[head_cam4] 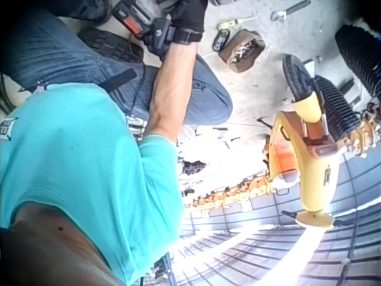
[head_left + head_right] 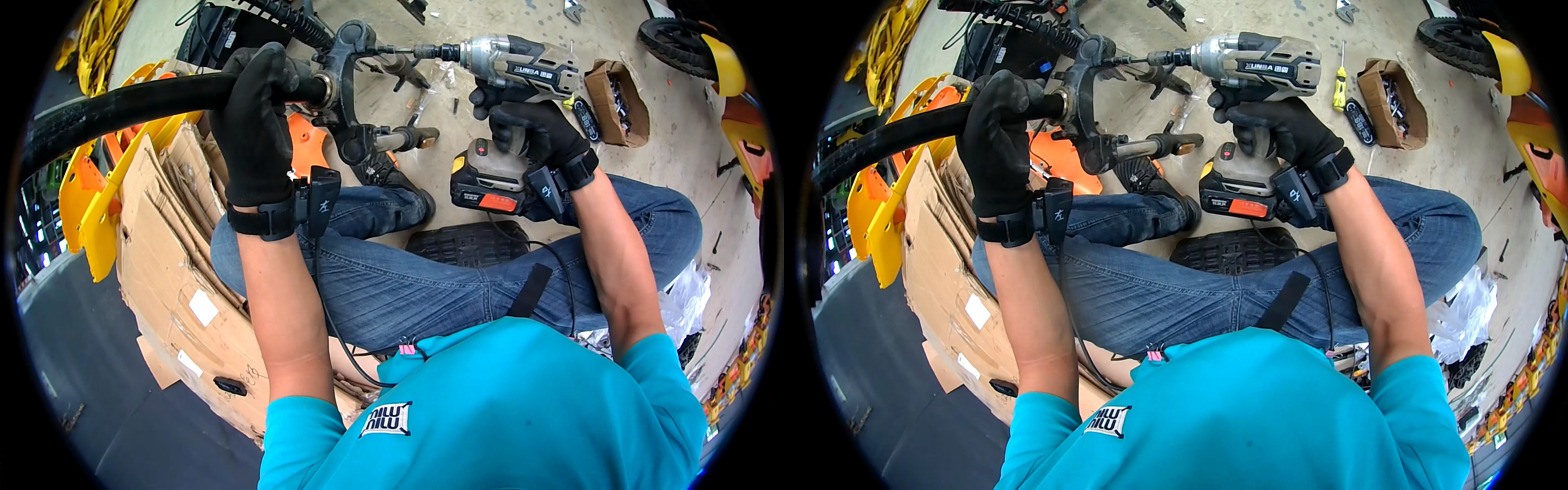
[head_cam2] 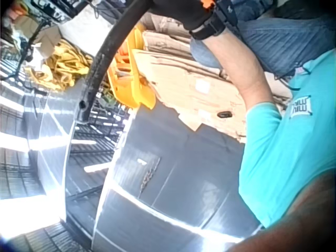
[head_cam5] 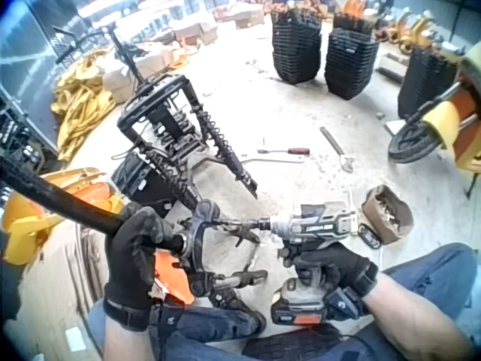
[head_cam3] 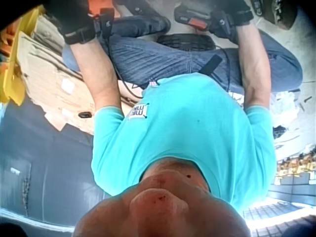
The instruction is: The person uses a power impact wrench to loosen and remove bolts from a motorcycle front fork assembly, then manually removes internal components and examines a small piece before reassembling the unit.
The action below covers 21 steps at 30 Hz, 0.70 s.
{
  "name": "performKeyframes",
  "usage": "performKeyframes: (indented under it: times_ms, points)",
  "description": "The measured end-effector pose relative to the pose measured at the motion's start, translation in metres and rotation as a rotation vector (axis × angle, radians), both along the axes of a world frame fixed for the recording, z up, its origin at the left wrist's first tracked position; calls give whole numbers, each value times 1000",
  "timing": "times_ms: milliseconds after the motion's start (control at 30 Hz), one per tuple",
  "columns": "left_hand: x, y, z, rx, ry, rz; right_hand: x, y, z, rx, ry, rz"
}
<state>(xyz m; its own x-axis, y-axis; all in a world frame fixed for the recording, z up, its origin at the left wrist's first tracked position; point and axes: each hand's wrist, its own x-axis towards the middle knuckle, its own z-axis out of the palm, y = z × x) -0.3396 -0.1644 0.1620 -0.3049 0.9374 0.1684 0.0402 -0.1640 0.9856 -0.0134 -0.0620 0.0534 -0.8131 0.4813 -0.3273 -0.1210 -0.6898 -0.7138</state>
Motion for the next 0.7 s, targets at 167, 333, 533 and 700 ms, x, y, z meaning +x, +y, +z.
performKeyframes:
  times_ms: [167, 333, 533, 700]
  points:
    - [1, 1, 2, -15, -46, 4, 2, 8, 13, 230, -142, -18]
    - [-3, 4, 2, -30, -102, -66, 3, 18, 5, 752, -154, -10]
    - [4, 6, 3, 0, -63, -30, 6, 11, 22, 65, -110, 73]
    - [16, 8, 11, 5, -78, 95, -5, -2, 30, -206, -30, 38]
